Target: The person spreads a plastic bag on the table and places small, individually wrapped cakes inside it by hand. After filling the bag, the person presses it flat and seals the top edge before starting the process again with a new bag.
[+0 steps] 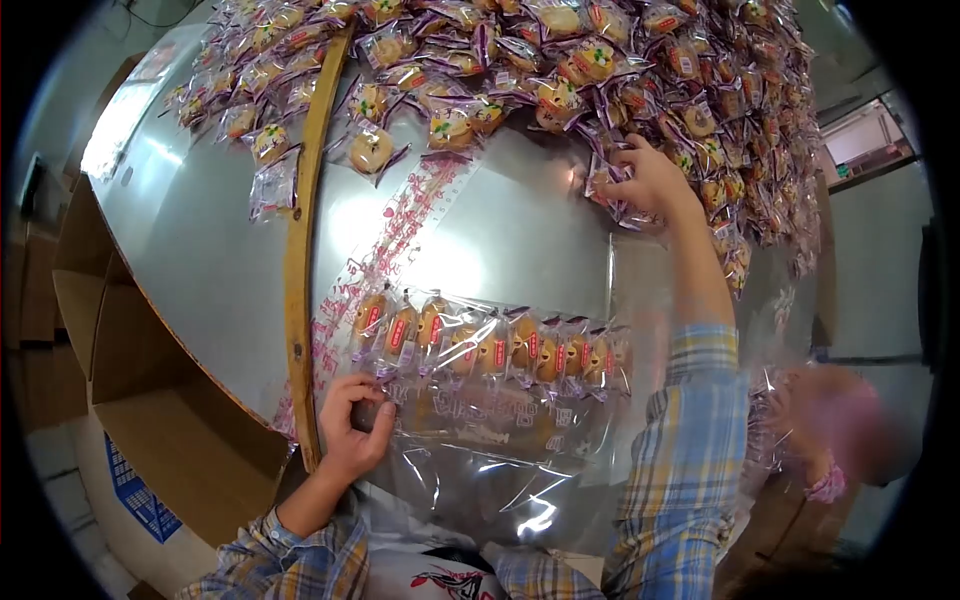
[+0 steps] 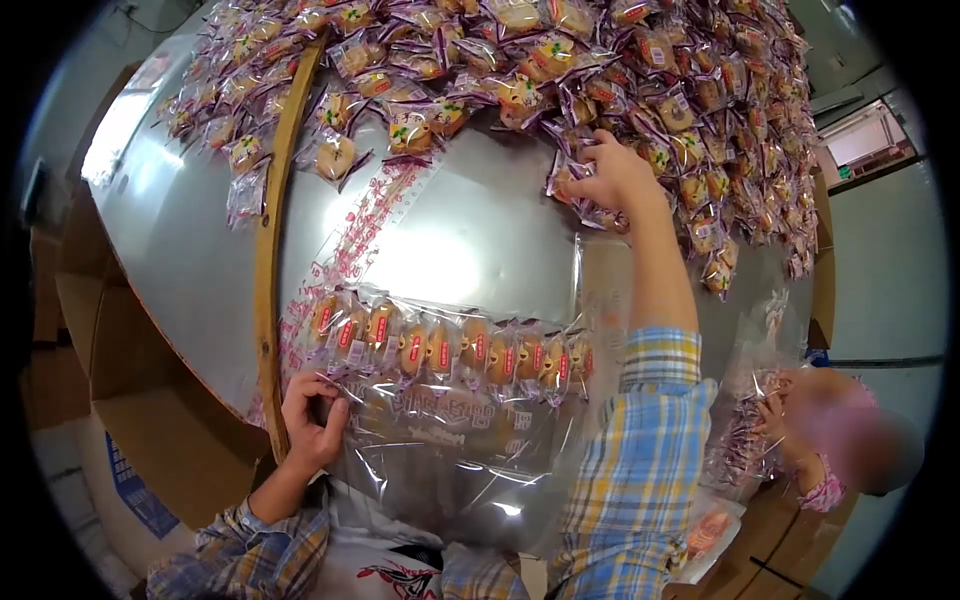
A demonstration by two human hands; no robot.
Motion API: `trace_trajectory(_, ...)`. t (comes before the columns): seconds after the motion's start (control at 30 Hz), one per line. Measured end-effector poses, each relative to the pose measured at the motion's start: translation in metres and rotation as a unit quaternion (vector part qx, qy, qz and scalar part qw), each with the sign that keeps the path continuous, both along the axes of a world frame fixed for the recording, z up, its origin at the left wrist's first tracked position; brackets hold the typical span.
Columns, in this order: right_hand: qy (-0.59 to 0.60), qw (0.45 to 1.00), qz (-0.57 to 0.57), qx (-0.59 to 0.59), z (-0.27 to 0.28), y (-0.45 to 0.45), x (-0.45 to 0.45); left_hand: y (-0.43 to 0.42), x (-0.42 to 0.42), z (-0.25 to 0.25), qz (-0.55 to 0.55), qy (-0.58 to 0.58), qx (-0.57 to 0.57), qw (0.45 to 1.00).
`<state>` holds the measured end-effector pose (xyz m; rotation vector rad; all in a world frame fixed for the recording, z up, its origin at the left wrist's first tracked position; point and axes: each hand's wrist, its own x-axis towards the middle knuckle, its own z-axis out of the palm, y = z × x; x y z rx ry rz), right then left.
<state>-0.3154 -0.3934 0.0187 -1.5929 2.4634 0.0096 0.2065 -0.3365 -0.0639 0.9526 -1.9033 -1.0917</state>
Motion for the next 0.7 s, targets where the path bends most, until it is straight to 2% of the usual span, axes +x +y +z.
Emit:
trace_trajectory(0.1, 0.058, 0.998, 0.014, -0.006, 0.004, 0.014, 0.004, -0.004, -0.002, -0.004, -0.007, 0.014, -0.011, 1.0)
trace_trajectory(0.27, 0.081, 0.987, 0.04, -0.135, 0.019, 0.052, 0.022, -0.004, -0.004, 0.004, -0.004, 0.006, -0.037, 0.999)
trace_trajectory(0.4, 0.102, 0.972, 0.047, -0.205, 0.07, 0.102, 0.063, -0.006, -0.002, -0.002, -0.022, 0.052, -0.024, 0.998)
trace_trajectory(0.43, 0.114, 0.965, 0.053, -0.231, 0.079, 0.119, 0.071, -0.005, 0.003, -0.002, -0.035, 0.051, 0.013, 0.998)
trace_trajectory(0.53, 0.102, 0.954, 0.049, -0.279, 0.113, 0.18, 0.123, 0.0, 0.008, 0.016, 0.0, 0.067, 0.001, 0.998)
trace_trajectory(0.57, 0.125, 0.948, 0.079, -0.283, 0.125, 0.202, 0.143, 0.004, 0.018, 0.042, -0.024, 0.009, -0.04, 0.999)
trace_trajectory(0.6, 0.145, 0.941, 0.109, -0.285, 0.133, 0.224, 0.163, 0.01, 0.024, 0.069, -0.08, 0.009, -0.063, 0.995)
trace_trajectory(0.67, 0.069, 0.941, 0.096, -0.316, 0.139, 0.272, 0.207, 0.033, 0.029, 0.111, -0.195, 0.001, -0.1, 0.976)
trace_trajectory(0.7, 0.035, 0.932, 0.112, -0.343, 0.136, 0.294, 0.225, 0.045, 0.032, 0.115, -0.237, -0.056, -0.143, 0.959)
